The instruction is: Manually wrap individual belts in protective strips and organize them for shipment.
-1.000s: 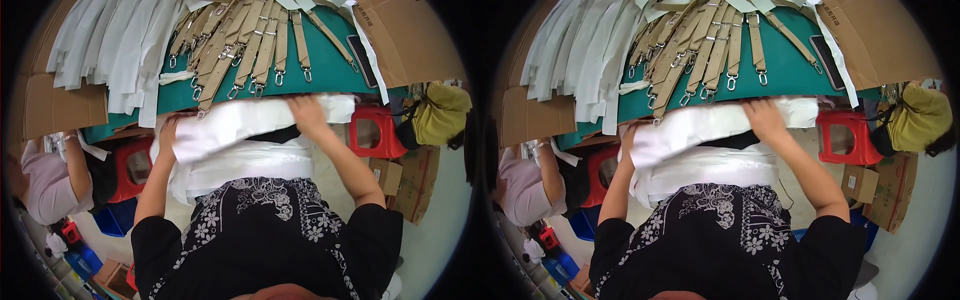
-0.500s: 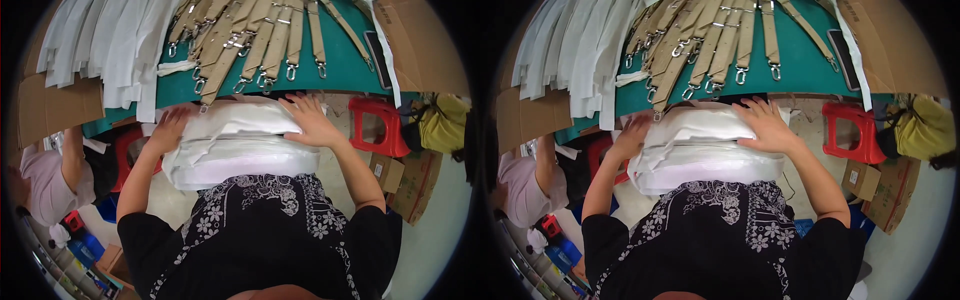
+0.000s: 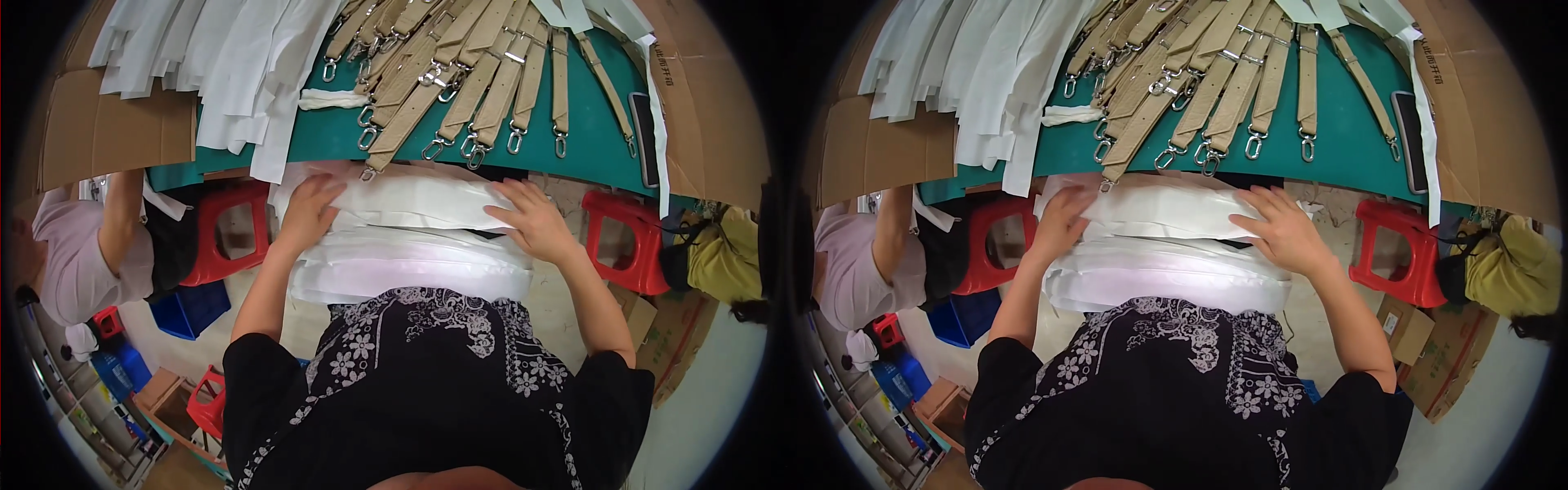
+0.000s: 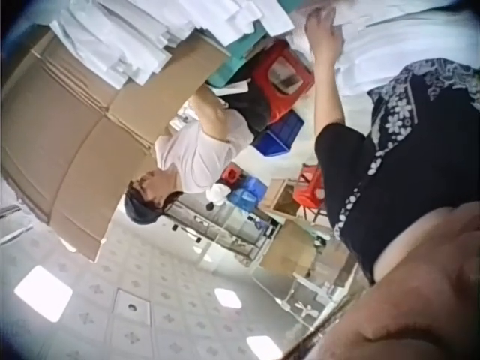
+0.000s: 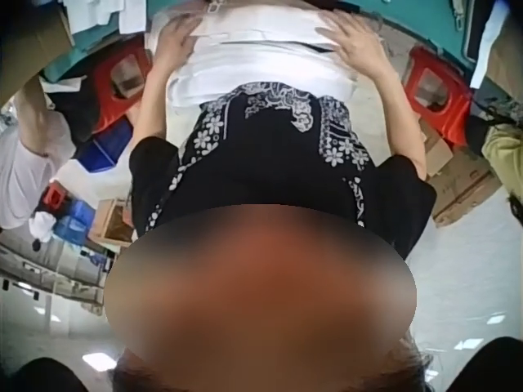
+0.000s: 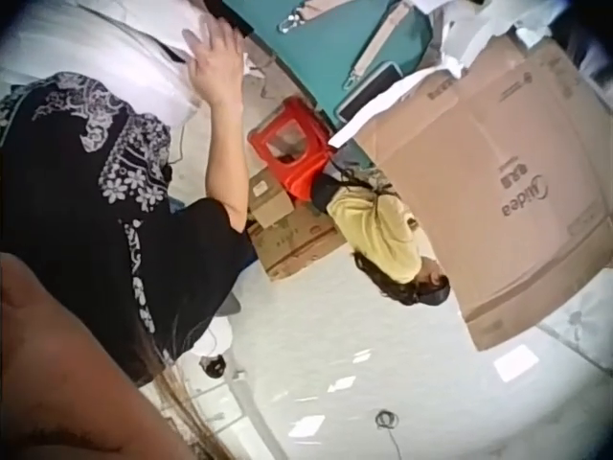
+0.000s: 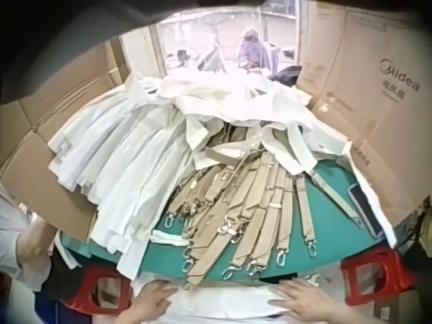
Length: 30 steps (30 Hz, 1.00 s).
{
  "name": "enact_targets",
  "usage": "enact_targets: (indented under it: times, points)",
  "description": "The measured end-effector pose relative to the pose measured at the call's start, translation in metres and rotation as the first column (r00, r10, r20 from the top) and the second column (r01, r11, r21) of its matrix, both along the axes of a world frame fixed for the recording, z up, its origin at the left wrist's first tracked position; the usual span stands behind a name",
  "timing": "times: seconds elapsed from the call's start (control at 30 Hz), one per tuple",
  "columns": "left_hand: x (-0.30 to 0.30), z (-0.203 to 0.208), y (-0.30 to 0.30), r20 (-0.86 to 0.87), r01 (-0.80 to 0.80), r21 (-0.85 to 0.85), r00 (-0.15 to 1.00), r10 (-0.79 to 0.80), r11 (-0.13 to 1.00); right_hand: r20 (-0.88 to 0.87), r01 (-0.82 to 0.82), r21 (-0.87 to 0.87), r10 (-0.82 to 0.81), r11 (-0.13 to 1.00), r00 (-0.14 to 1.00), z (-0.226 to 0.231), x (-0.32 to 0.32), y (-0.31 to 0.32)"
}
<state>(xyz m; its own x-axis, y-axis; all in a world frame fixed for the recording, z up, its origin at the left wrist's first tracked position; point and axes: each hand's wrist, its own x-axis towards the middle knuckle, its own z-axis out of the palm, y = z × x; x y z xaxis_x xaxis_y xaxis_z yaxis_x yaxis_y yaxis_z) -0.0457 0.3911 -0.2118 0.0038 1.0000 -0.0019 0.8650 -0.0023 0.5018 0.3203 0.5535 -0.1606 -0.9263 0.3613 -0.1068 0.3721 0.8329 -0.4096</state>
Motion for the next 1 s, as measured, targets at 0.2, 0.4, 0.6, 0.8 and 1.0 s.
enact_targets:
  times: [0.2,0.4,0.6,0.8,1.0]
  points:
    - [-0.020,-0.008,-0.004,0.454,-0.076,-0.076,0.885,0.103,0.994,-0.061,0.238,-0.227,-0.258,0.944,0.964,0.035,0.006,0.024]
    - [-0.081,0.054,-0.043,0.977,-0.504,-0.141,0.068,0.201,0.852,0.226,0.319,-0.723,-0.227,0.613,0.947,0.062,0.007,0.062]
    - [-0.201,0.147,-0.155,0.997,-0.867,0.067,0.081,0.007,0.494,-0.153,-0.032,-0.914,-0.270,0.404,0.951,0.048,-0.103,0.002]
    - [-0.131,0.358,-0.169,0.521,-0.248,0.203,0.847,0.109,0.947,-0.434,-0.309,-0.813,-0.160,0.494,0.887,0.033,-0.226,-0.099]
    - [0.034,0.262,0.030,-0.078,0.388,0.266,0.921,-0.381,0.882,-0.773,-0.563,-0.598,-0.226,0.571,0.592,0.083,-0.221,-0.074]
